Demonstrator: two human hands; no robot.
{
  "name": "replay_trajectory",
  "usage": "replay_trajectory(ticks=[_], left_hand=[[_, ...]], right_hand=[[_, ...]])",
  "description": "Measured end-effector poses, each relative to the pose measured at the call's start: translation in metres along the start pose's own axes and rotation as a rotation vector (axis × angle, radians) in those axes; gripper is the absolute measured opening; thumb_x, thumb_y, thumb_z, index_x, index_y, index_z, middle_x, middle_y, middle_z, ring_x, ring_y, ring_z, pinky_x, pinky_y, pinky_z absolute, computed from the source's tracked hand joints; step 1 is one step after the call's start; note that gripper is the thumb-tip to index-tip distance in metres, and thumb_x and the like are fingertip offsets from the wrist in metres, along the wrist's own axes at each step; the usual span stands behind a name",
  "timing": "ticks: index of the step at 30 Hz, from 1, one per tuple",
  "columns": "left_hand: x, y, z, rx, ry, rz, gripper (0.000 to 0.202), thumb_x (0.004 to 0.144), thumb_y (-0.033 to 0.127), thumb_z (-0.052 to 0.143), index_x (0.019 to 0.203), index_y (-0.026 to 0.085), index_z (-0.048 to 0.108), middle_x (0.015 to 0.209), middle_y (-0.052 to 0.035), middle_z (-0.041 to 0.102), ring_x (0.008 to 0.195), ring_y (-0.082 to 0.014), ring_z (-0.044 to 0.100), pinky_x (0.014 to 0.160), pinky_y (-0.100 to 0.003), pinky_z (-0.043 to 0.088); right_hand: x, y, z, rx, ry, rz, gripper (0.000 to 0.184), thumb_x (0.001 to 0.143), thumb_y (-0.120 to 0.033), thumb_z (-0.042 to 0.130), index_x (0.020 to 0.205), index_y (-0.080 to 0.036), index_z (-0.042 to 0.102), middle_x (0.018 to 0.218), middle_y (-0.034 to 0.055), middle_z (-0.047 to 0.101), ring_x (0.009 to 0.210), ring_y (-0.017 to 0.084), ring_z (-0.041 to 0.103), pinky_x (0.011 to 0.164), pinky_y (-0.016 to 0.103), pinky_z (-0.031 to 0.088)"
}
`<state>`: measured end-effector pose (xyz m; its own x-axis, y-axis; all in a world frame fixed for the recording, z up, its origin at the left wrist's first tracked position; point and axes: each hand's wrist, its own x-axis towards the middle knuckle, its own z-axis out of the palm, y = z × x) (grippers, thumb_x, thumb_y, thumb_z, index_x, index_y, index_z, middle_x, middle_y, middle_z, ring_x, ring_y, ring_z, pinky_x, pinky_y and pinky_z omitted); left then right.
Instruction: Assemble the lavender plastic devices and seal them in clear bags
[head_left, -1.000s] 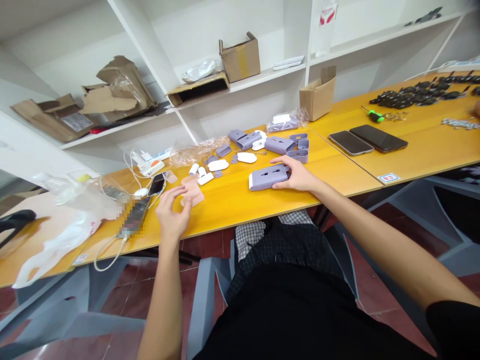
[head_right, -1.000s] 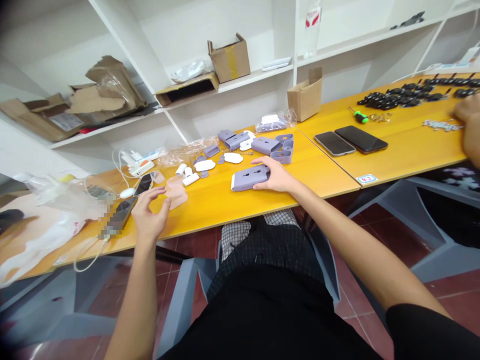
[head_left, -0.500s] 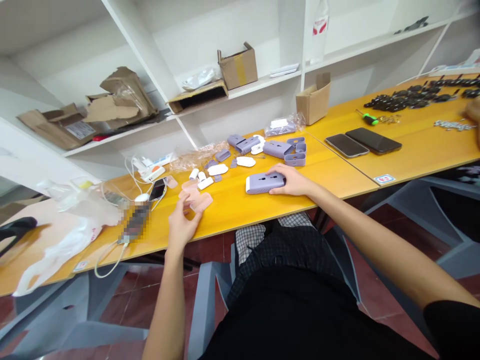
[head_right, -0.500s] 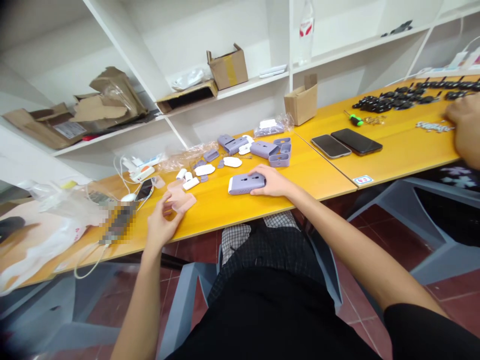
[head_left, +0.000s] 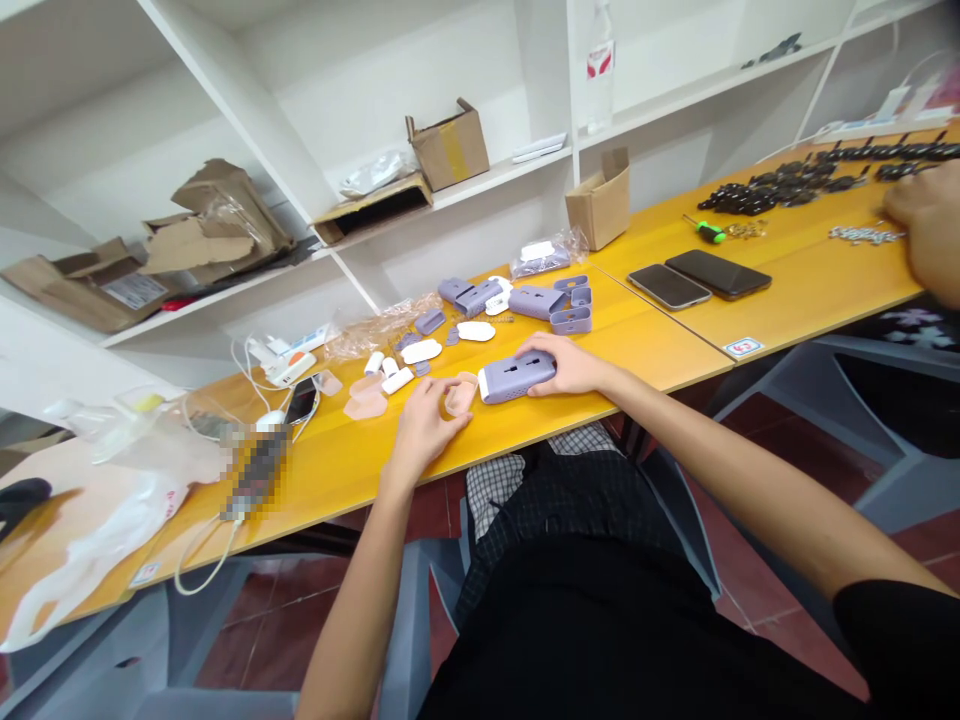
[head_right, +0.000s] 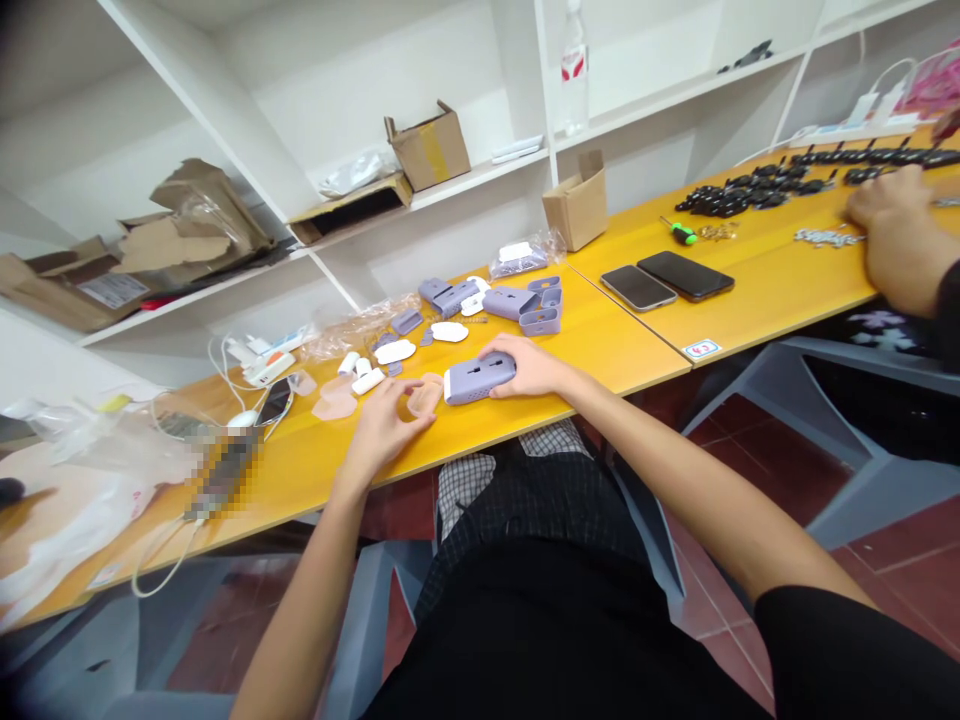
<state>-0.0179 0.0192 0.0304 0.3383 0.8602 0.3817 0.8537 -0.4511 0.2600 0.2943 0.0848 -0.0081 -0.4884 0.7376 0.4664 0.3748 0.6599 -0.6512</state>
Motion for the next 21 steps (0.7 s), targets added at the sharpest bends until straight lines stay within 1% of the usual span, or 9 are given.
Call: replay_trajectory(ticks=[3, 5, 8, 11, 13, 15, 16, 18, 21], left_hand=[[0.015, 0.004, 0.002, -0.042, -0.025, 0.074, 0.046, 0.082, 0.03, 0.082, 0.125, 0.024, 0.067, 0.112, -0.0063, 0.059, 0.102, -0.0264, 0.064, 0.095, -0.044, 0.054], [0.029, 0.0, 0.002, -0.083, -0.04, 0.16, 0.047, 0.083, 0.03, 0.082, 0.127, 0.025, 0.066, 0.114, -0.006, 0.057, 0.103, -0.0249, 0.062, 0.096, -0.042, 0.054], [0.054, -0.01, 0.002, -0.171, -0.112, 0.271, 0.052, 0.082, 0.031, 0.083, 0.131, 0.027, 0.064, 0.122, -0.0068, 0.055, 0.108, -0.0244, 0.062, 0.098, -0.041, 0.054], [0.073, -0.017, 0.006, -0.217, -0.16, 0.306, 0.056, 0.079, 0.034, 0.086, 0.131, 0.027, 0.064, 0.133, -0.0091, 0.053, 0.123, -0.0288, 0.059, 0.105, -0.046, 0.053], [0.078, -0.018, 0.011, -0.26, -0.179, 0.338, 0.055, 0.082, 0.035, 0.084, 0.132, 0.027, 0.062, 0.14, -0.0101, 0.053, 0.135, -0.0312, 0.054, 0.114, -0.05, 0.048], [0.078, -0.02, 0.015, -0.325, -0.183, 0.362, 0.054, 0.085, 0.037, 0.081, 0.134, 0.027, 0.06, 0.144, -0.0103, 0.055, 0.14, -0.0311, 0.052, 0.12, -0.051, 0.042], [0.077, -0.022, 0.017, -0.355, -0.174, 0.356, 0.055, 0.086, 0.037, 0.08, 0.135, 0.026, 0.059, 0.144, -0.0104, 0.057, 0.14, -0.0309, 0.053, 0.121, -0.051, 0.041], [0.075, -0.028, 0.017, -0.373, -0.14, 0.301, 0.056, 0.086, 0.039, 0.079, 0.136, 0.025, 0.059, 0.143, -0.0103, 0.061, 0.137, -0.0306, 0.057, 0.12, -0.05, 0.043], [0.076, -0.046, 0.012, -0.303, 0.001, 0.155, 0.058, 0.085, 0.043, 0.08, 0.136, 0.024, 0.059, 0.141, -0.0108, 0.064, 0.132, -0.031, 0.061, 0.115, -0.049, 0.046]], right_hand=[[0.0, 0.0, 0.0, -0.017, -0.003, 0.001, 0.056, 0.07, -0.035, 0.089, 0.122, -0.027, 0.07, 0.127, 0.0066, 0.065, 0.118, 0.031, 0.065, 0.109, 0.053, 0.05], [0.001, 0.001, 0.001, -0.024, 0.007, 0.011, 0.054, 0.071, -0.035, 0.089, 0.121, -0.027, 0.07, 0.126, 0.0072, 0.065, 0.118, 0.031, 0.065, 0.109, 0.053, 0.05], [0.002, 0.001, 0.002, -0.033, 0.02, 0.021, 0.056, 0.071, -0.036, 0.089, 0.122, -0.025, 0.07, 0.125, 0.0087, 0.064, 0.116, 0.032, 0.065, 0.108, 0.053, 0.05], [0.002, 0.0, 0.002, -0.048, 0.032, 0.021, 0.056, 0.072, -0.036, 0.089, 0.123, -0.023, 0.07, 0.125, 0.0092, 0.064, 0.116, 0.032, 0.065, 0.109, 0.054, 0.05], [0.003, 0.0, 0.002, -0.062, 0.045, 0.019, 0.055, 0.071, -0.036, 0.09, 0.122, -0.024, 0.07, 0.124, 0.0087, 0.063, 0.117, 0.032, 0.064, 0.109, 0.053, 0.05], [0.003, -0.001, 0.001, -0.065, 0.054, 0.021, 0.055, 0.071, -0.036, 0.09, 0.121, -0.024, 0.07, 0.124, 0.0082, 0.063, 0.117, 0.031, 0.064, 0.109, 0.053, 0.05], [0.004, -0.002, 0.001, -0.063, 0.055, 0.024, 0.055, 0.071, -0.035, 0.09, 0.121, -0.024, 0.07, 0.124, 0.0082, 0.063, 0.117, 0.031, 0.064, 0.109, 0.052, 0.05], [0.004, -0.003, 0.001, -0.057, 0.052, 0.032, 0.055, 0.072, -0.035, 0.09, 0.122, -0.024, 0.07, 0.125, 0.0085, 0.063, 0.117, 0.03, 0.064, 0.109, 0.052, 0.05], [0.004, -0.003, 0.001, -0.056, 0.037, 0.043, 0.055, 0.073, -0.037, 0.09, 0.123, -0.024, 0.07, 0.126, 0.0089, 0.063, 0.118, 0.031, 0.064, 0.108, 0.052, 0.05]])
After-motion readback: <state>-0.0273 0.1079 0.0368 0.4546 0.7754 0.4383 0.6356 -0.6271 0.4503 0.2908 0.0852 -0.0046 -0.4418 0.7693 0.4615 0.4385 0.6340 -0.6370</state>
